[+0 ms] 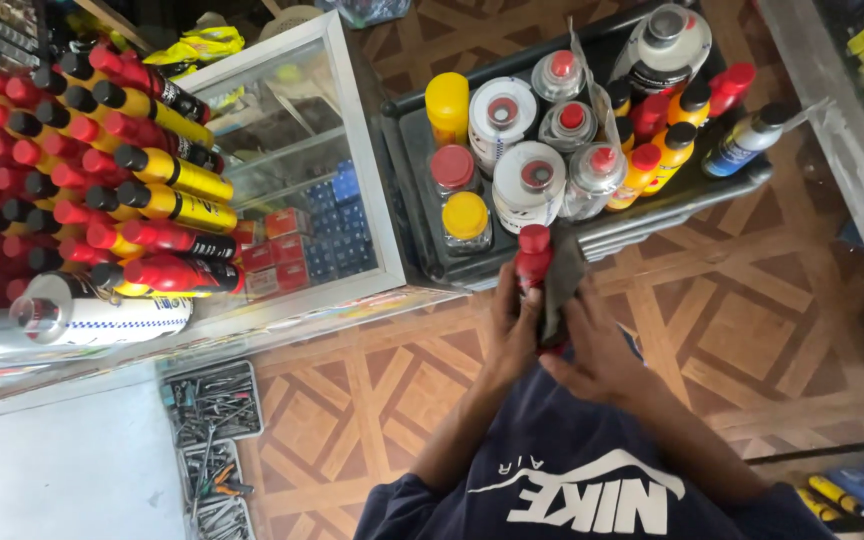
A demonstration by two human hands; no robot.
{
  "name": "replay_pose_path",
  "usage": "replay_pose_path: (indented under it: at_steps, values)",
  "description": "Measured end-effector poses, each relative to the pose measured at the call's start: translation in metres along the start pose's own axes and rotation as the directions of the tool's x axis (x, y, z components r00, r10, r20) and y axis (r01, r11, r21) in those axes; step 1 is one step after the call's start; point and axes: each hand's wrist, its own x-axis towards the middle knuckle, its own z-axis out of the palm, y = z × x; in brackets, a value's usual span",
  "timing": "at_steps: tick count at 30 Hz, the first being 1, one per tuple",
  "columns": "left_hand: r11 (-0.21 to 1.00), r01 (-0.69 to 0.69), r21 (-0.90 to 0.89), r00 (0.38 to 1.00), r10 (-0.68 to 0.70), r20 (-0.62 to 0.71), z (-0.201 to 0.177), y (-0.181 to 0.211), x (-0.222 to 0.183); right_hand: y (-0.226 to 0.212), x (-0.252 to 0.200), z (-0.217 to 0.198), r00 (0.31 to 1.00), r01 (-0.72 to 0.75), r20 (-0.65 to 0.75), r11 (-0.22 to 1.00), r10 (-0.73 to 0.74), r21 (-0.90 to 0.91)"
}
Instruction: Cleaning and organizing various aerosol cans and bottles on a rolling supply tray.
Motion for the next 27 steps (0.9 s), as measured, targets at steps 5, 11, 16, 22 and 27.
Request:
replay_pose_path:
  at_steps: [5,11,16,22,27]
  values:
    - [0.997,0.019,0.078,1.0,-0.017,-0.021,0.013,0.021,0.007,-0.022,0.01,-0.014,0.996,0.043,-0.065,0.955,-0.064,-0.294]
    - [0.999,0.034,0.008,0.998,-0.034,0.052,0.029,0.008,0.018,-0.013,0.017,-0.049,0.958,-0.023,-0.259,0.865,-0.124,-0.502]
    - [0.997,0.077,-0.014,0.985,-0.074,0.155,0.063,0.016,0.008,0.008,0.016,-0.063,0.929,-0.106,-0.37,0.976,0.028,-0.19]
    - [0.996,0.017,-0.088,0.988,-0.004,0.154,0.082,0.013,0.028,0.019,0.001,-0.06,0.953,-0.258,-0.186,0.963,0.24,-0.077]
    - [0.993,-0.079,-0.089,0.991,0.088,0.103,0.099,0.034,0.046,0.048,-0.024,-0.067,0.985,-0.162,-0.079,0.976,0.152,-0.144]
